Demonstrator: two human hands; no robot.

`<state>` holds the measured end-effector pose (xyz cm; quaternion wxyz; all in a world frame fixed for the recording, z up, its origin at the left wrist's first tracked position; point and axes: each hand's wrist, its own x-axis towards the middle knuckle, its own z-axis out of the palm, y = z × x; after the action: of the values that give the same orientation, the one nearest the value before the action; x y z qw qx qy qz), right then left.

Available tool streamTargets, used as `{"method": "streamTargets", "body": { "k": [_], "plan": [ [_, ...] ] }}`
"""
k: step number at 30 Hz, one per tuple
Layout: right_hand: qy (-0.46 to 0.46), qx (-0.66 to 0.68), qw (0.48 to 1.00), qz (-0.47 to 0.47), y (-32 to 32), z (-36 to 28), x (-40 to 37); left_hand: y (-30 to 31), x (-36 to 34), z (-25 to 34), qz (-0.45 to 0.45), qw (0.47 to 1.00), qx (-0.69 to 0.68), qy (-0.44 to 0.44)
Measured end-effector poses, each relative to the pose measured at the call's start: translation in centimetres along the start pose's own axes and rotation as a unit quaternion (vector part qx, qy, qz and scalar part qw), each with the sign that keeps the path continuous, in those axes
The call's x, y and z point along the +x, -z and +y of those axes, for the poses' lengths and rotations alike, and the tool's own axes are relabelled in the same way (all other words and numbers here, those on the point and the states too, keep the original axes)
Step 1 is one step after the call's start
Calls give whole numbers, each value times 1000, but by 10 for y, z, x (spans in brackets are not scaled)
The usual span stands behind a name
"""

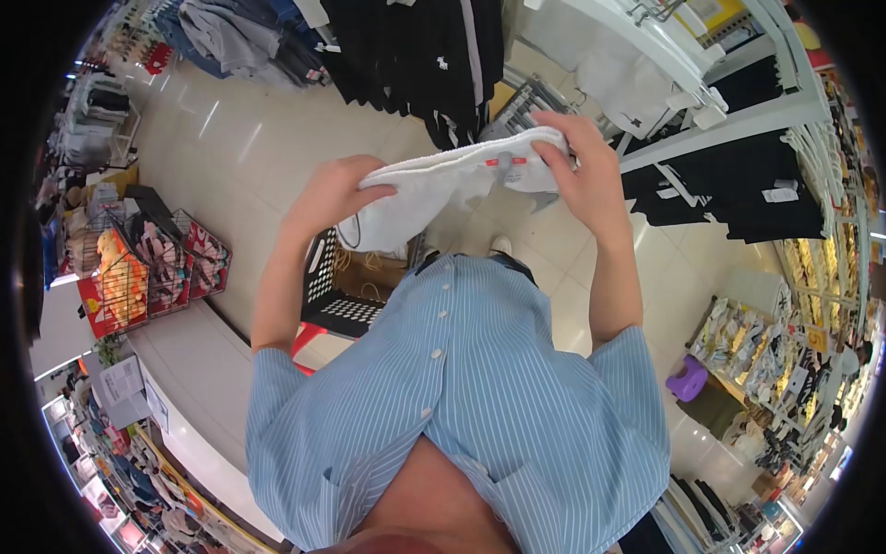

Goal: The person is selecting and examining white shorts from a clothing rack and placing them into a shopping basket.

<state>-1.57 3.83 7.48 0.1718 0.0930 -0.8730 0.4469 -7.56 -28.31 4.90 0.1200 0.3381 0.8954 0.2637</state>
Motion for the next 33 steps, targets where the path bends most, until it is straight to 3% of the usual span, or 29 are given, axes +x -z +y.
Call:
{"method": "streamTargets", "body": {
  "k": [4, 13, 19, 22, 33],
  "plan": [
    [-17, 3, 1000, 13, 1, 5, 7, -10, 2, 6, -43, 985, 153, -62],
    [-58, 43, 992, 100, 16, 19, 5, 22, 7, 11, 4, 999, -47, 16],
    [-72, 70, 987, 123, 16, 24, -1, 28, 15, 7, 0, 1000, -9, -2],
    [-68, 47, 988, 134, 20, 26, -6, 20, 14, 15, 41, 998, -16, -54],
    [-83, 28, 986, 141, 17, 24, -25, 27, 8, 20, 44, 991, -123, 0]
  ]
}}
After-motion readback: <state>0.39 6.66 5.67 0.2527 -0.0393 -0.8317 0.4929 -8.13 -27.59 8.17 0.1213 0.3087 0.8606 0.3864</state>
